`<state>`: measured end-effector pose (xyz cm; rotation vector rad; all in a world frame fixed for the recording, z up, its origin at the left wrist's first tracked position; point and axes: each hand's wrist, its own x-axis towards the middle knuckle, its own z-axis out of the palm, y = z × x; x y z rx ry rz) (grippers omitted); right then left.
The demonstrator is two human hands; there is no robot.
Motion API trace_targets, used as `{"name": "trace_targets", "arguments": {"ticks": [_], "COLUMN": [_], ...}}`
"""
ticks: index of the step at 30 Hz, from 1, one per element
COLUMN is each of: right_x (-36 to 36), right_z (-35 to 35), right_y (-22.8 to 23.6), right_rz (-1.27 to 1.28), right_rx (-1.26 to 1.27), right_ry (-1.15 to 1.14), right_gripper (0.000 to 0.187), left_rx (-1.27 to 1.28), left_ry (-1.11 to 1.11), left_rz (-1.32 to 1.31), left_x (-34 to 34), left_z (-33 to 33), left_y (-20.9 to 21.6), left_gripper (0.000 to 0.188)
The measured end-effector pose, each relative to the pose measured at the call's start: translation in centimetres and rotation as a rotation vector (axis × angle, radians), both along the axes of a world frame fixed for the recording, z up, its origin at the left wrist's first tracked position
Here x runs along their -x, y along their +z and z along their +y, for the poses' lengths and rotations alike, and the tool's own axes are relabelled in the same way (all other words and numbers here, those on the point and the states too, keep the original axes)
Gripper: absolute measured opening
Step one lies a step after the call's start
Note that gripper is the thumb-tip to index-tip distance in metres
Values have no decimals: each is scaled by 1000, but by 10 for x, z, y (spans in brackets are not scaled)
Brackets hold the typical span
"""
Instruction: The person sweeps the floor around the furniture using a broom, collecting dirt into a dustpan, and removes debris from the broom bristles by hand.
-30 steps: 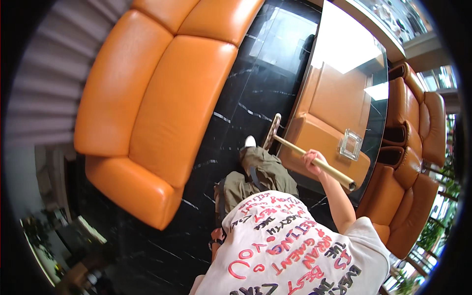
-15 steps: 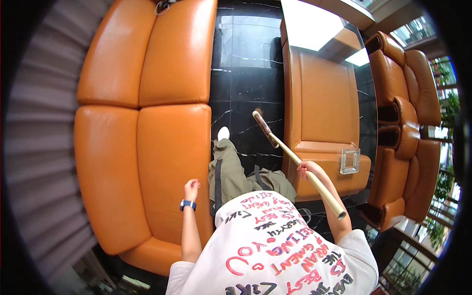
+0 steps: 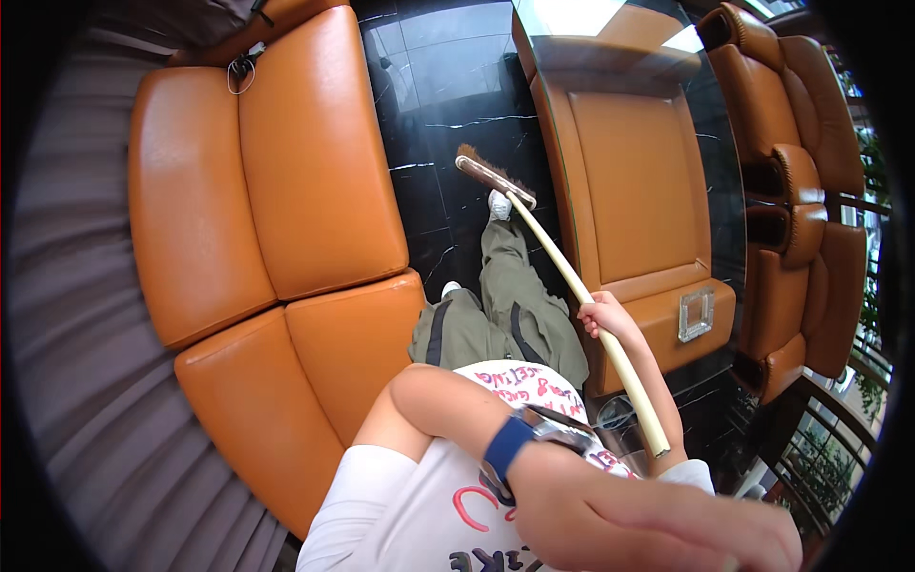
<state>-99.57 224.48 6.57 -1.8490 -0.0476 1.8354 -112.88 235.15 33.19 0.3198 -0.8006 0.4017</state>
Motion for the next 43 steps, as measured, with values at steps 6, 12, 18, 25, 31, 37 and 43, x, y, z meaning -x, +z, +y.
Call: {"name": "trace_targets", "arguments": {"ticks": [6, 12, 18, 25, 31, 37, 43], "right_x": [-43, -68, -69, -53, -54, -68, -83], "right_z": [82, 150, 229, 316, 359, 352, 365], "right_y": [-22, -25, -38, -29, -70, -90, -95], "right_rz": [-128, -114, 24, 277, 573, 178, 654], "right_rx": [35, 75, 84, 36, -34, -238, 26], "right_ry": [110, 126, -20, -340, -509, -197, -217], "right_gripper": [7, 11, 8, 9, 8, 18, 27], "left_rx": [326, 753, -182, 484, 667, 170, 23], "left_ry": [-12, 147, -69, -247, 147, 491, 587], "left_rz": [109, 45, 831, 2144, 1908, 2238, 2332], "left_x": [-84, -137, -130, -123, -129, -136, -142], "left_z": [76, 123, 258, 319, 354, 418, 481], "left_y": [-23, -37, -162, -413, -462, -515, -575], "left_gripper": [52, 50, 38, 40, 13, 24, 22]}}
